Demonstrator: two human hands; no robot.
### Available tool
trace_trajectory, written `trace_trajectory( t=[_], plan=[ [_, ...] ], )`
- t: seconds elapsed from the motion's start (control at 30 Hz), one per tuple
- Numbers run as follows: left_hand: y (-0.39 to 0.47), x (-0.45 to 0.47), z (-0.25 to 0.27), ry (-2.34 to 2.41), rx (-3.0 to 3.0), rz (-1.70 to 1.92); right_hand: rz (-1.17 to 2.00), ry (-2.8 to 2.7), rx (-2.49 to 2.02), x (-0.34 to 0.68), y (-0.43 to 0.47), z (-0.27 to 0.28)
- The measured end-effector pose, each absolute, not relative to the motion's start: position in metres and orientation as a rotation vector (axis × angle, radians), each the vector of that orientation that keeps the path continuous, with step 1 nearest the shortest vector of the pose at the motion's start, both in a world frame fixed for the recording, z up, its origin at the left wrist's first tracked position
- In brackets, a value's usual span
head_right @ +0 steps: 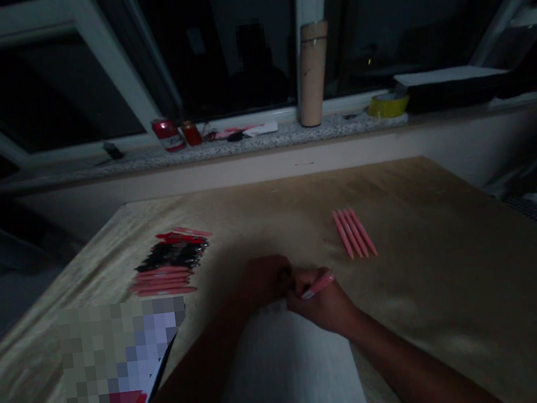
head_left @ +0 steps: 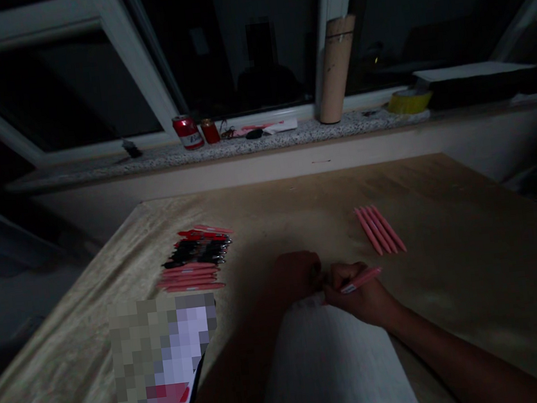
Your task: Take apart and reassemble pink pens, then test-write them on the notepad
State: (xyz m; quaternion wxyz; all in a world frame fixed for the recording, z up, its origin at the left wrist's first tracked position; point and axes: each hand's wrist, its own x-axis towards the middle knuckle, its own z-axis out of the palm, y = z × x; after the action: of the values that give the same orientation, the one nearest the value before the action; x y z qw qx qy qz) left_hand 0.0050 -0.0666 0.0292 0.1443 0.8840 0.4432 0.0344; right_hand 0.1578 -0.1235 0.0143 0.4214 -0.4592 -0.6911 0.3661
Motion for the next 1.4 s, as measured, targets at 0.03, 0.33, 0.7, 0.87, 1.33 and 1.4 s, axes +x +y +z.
trace_trajectory(
  t=[0.03, 0.33, 0.7, 0.87, 1.33, 1.4],
  plan=[
    [-0.0667, 0.0050, 0.0300, 1.269, 2.544, 0.103, 0.906, -1.745, -1.145, 0.1579, -0.1235, 0.0143],
    [-0.0662, 0.0037, 0.0277, 1.220, 2.573, 0.162, 0.881, -1.664, -1.207, 0.1569, -0.1224, 0.0127],
    [-0.0662, 0.0038, 0.0290, 1.229, 2.595, 0.128, 0.835, -1.707, -1.206, 0.1574, -0.1213, 0.0119],
    [-0.0667, 0.0035, 0.0275, 1.229, 2.586, 0.141, 0.950, -1.730, -1.171, 0.1592, -0.1220, 0.0133],
    [-0.0673, 0.0040, 0.0308, 1.270, 2.527, 0.123, 0.858, -1.686, -1.214, 0.1574, -0.1206, 0.0143],
    [-0.0672, 0.0036, 0.0297, 1.248, 2.539, 0.129, 0.866, -1.700, -1.200, 0.1581, -0.1206, 0.0145]
  ],
)
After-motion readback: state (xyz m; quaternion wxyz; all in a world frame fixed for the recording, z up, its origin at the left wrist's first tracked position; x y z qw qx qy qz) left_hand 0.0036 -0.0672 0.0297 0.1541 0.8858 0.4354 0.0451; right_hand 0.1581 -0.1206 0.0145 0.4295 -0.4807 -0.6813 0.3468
